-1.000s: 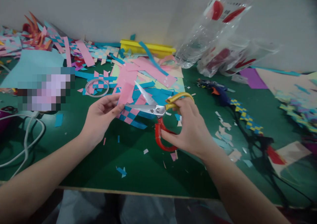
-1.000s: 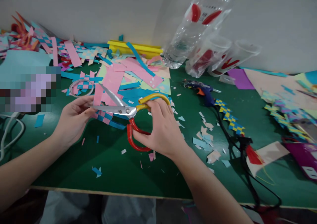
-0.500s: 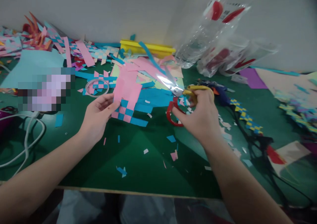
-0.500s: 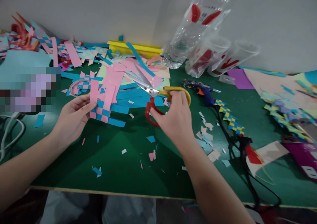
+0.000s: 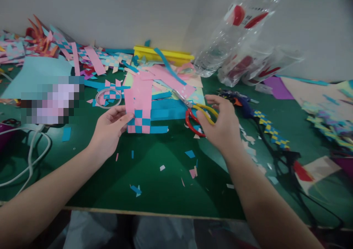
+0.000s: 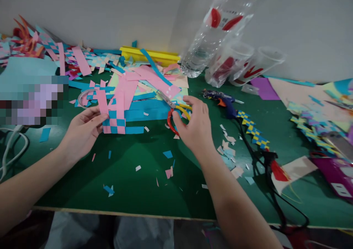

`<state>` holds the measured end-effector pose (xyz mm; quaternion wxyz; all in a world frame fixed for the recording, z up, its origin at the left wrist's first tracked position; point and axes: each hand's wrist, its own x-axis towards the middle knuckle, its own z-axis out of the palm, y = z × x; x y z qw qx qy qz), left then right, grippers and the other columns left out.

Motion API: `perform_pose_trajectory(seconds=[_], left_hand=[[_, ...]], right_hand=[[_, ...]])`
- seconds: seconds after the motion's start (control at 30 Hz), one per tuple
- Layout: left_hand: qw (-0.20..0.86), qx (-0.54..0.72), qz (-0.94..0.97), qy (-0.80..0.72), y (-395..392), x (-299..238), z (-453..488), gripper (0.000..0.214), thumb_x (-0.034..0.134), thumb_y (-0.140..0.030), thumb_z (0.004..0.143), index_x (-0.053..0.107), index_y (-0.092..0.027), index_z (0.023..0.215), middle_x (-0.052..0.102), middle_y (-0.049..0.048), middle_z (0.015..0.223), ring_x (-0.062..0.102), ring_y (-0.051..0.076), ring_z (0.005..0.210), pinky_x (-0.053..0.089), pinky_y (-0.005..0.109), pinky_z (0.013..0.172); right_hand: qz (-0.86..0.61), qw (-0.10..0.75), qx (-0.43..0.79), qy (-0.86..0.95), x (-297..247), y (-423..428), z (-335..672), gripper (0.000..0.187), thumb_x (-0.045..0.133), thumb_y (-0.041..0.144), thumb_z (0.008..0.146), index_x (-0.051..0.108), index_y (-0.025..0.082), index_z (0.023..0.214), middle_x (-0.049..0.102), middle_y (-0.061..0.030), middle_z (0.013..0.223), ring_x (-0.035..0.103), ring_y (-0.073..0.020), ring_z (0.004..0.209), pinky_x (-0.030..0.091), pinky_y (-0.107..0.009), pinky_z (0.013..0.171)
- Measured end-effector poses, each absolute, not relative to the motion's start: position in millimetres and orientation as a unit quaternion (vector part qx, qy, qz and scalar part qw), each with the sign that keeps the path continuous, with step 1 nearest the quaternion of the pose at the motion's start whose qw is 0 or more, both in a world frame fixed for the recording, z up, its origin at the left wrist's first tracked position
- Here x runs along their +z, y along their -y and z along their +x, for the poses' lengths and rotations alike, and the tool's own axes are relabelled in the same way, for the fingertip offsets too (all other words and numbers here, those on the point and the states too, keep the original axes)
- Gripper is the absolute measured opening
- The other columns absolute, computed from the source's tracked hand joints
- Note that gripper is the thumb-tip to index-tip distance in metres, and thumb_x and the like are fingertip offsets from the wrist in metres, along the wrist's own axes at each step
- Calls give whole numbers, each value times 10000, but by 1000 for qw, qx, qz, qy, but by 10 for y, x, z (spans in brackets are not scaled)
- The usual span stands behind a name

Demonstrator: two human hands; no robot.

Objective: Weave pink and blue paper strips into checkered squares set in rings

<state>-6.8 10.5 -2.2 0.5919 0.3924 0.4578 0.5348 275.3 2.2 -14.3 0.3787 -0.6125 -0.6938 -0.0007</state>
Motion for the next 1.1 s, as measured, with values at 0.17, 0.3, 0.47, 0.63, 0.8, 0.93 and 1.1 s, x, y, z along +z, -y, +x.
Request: perform_pose_trajectory(seconds=[0.17,0.3,0.47,0.63,0.8,0.93,1.1], left_hand=[[589,492,415,-490,-82,-23,-67,388,803,-294,654,691,-201,1014,712,43,923,659,146,782,523,218,624],[585,472,457,-476,-50,-27,-56,409,806,-303,659,694,-217,1043,731,37,902,673,161,854,535,231,725],[569,470,471,-483,-41,-4,-50,435,787,-344,676,687,-196,1073,730,59,939,677,191,861,556,254,705],[611,481,420,-468,-70,16,-59,363,666,-450,786,699,-180,1027,726,66,894,696,170,750,585,283,711],[610,449,457,-467,-69,29,-40,390,707,-423,760,682,-174,1060,729,68,840,702,173,714,591,291,718],[571,428,526,-463,-50,77,-40,483,775,-319,701,642,-198,1149,732,55,871,700,180,763,582,303,766],[516,435,579,-458,-42,106,-50,428,756,-303,718,660,-206,1123,735,53,900,697,209,841,572,336,824]], right_hand=[[-477,497,289,664,-79,123,2301,355,558,365,857,480,218,1169,569,-107,1238,592,-191,1088,499,-401,938],[-475,450,459,600,22,140,2023,440,721,393,727,575,195,1093,668,-90,1117,648,-197,1006,523,-392,909],[-475,372,583,545,70,40,1877,307,761,406,668,717,179,869,739,-54,858,697,-186,749,575,-365,757],[-489,506,554,446,-88,0,1830,228,787,381,641,698,188,722,720,-10,677,683,-156,615,582,-338,710],[-495,531,527,442,-189,41,1879,252,766,405,669,699,196,792,726,-18,691,700,-185,661,586,-375,738],[-491,535,526,443,-201,61,1899,248,754,416,683,699,206,803,733,-15,716,705,-188,670,590,-376,732],[-478,545,534,435,-212,60,1898,221,759,405,684,688,218,777,732,-1,712,704,-183,665,593,-360,720]])
